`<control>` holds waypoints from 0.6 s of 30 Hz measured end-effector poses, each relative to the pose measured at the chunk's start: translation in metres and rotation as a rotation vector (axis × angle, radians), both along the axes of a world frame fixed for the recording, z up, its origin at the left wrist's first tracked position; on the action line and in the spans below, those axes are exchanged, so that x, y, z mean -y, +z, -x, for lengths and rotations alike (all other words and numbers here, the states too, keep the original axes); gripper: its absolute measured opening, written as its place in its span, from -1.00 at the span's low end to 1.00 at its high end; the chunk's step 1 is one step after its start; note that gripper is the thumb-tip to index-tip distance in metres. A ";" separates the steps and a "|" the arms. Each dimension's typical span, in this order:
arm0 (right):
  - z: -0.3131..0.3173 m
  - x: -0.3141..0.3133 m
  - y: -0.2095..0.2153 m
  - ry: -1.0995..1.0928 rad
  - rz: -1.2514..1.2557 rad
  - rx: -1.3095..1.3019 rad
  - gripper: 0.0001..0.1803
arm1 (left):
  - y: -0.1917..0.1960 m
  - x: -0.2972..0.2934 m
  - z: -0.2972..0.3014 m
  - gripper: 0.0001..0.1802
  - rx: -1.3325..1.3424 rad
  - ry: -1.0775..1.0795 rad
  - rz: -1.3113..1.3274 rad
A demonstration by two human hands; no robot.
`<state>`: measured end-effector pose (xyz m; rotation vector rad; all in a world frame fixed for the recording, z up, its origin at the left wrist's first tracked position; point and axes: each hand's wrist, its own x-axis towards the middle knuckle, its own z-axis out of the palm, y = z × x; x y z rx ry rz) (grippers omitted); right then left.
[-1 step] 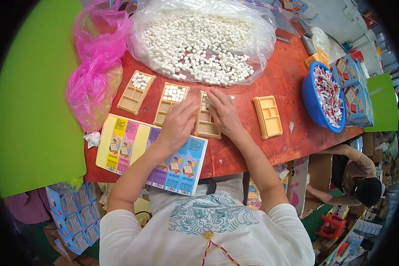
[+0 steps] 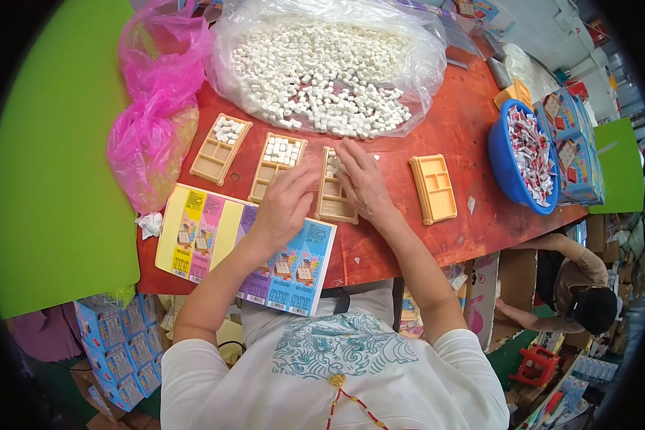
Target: Packing small white items into plastic trays at a workbench.
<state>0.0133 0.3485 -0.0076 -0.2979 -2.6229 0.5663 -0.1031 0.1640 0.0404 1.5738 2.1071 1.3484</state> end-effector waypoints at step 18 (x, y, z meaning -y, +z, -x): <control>-0.009 0.006 0.008 0.084 -0.257 0.371 -0.19 | -0.014 0.144 -0.020 -0.64 -0.122 0.419 0.021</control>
